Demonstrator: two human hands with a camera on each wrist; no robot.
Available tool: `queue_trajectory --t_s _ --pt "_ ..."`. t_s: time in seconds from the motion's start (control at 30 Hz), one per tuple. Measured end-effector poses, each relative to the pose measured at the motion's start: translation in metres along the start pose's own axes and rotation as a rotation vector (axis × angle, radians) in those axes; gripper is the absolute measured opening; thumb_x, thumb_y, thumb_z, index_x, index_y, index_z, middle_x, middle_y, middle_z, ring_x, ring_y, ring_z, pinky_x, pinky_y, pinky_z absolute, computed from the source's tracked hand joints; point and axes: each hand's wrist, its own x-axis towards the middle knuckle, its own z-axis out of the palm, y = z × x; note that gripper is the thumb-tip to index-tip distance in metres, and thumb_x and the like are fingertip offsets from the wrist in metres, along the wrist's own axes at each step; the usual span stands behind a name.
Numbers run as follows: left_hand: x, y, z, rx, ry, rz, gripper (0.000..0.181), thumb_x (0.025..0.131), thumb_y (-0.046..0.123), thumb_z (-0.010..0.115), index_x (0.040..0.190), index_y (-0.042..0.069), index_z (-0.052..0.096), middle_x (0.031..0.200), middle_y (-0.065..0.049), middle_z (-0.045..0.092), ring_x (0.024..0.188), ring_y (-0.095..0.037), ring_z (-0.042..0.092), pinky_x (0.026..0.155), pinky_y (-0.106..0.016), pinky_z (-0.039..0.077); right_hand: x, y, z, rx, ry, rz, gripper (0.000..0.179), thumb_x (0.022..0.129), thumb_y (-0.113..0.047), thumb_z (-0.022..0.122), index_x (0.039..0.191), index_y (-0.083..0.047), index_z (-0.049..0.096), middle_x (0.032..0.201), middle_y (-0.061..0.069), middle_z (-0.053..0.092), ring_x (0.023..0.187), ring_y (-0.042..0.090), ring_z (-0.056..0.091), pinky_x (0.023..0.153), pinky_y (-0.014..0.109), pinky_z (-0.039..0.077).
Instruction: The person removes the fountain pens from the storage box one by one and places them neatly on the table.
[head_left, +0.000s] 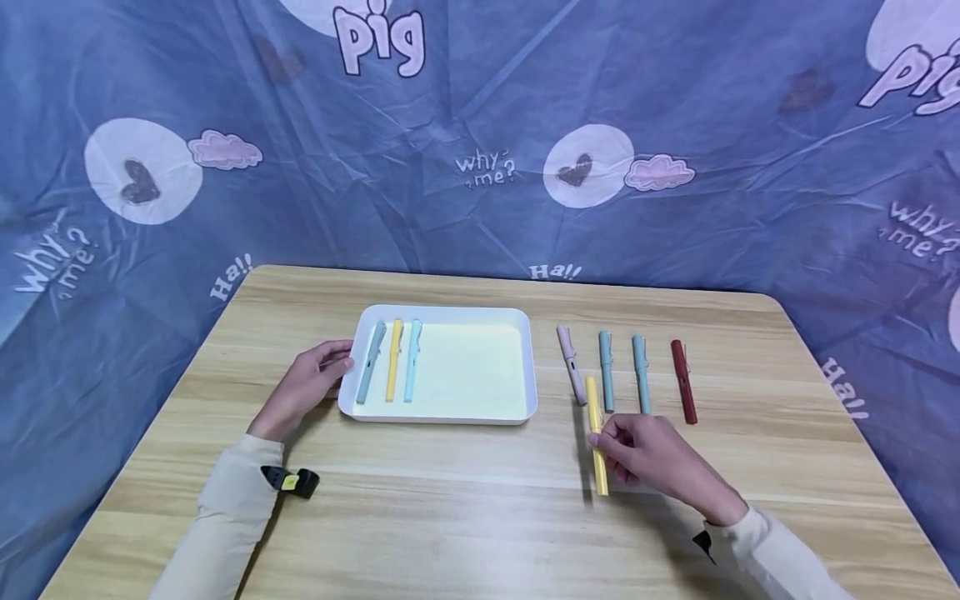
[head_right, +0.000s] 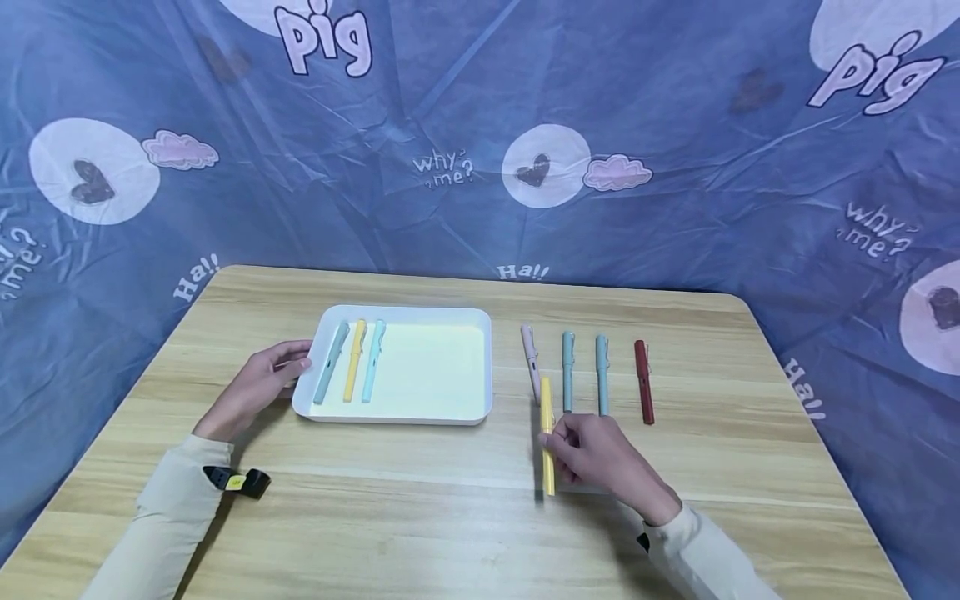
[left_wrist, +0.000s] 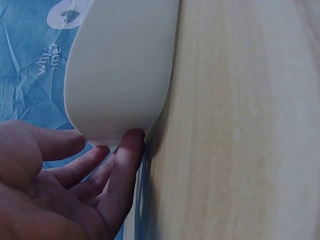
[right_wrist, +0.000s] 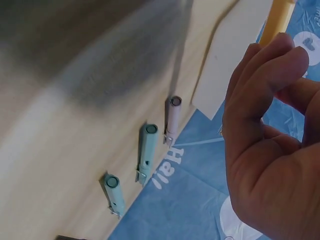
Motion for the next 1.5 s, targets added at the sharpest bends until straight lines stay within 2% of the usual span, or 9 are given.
queue_trajectory --t_s 0.13,0.33,0.53,1.5 --pt "-0.001 0.0 0.0 -0.006 0.001 -0.004 0.051 0.112 0.017 0.048 0.157 -0.004 0.036 0.149 -0.028 0.048 0.13 -0.038 0.054 0.088 -0.028 0.058 -0.005 0.002 0.006 0.029 -0.018 0.002 0.034 0.104 -0.028 0.066 0.076 -0.011 0.059 0.059 -0.005 0.058 0.048 0.009 0.052 0.048 0.024 0.044" --pt "-0.003 0.001 -0.001 -0.02 -0.001 -0.014 0.052 0.112 0.017 0.047 0.158 -0.004 0.035 0.151 -0.028 0.046 0.13 -0.039 0.054 0.088 -0.028 0.058 -0.012 0.006 0.015 0.045 -0.035 0.017 0.032 0.104 -0.028 0.066 0.077 -0.011 0.06 0.059 -0.006 0.059 0.05 0.011 0.057 0.049 0.025 0.048" --pt "-0.003 0.0 -0.002 -0.013 0.001 -0.017 0.052 0.112 0.018 0.047 0.158 -0.004 0.035 0.151 -0.028 0.046 0.13 -0.038 0.055 0.088 -0.028 0.058 -0.017 0.011 0.022 0.07 -0.057 0.021 0.032 0.104 -0.028 0.066 0.078 -0.011 0.061 0.059 -0.006 0.059 0.048 0.009 0.055 0.047 0.024 0.048" --pt "-0.002 0.0 0.0 -0.012 -0.009 0.004 0.051 0.112 0.016 0.048 0.157 -0.005 0.036 0.148 -0.028 0.048 0.127 -0.037 0.056 0.087 -0.027 0.058 -0.013 0.017 0.032 0.091 -0.102 0.071 0.033 0.103 -0.029 0.067 0.077 -0.01 0.061 0.06 -0.002 0.059 0.05 0.013 0.056 0.046 0.026 0.05"
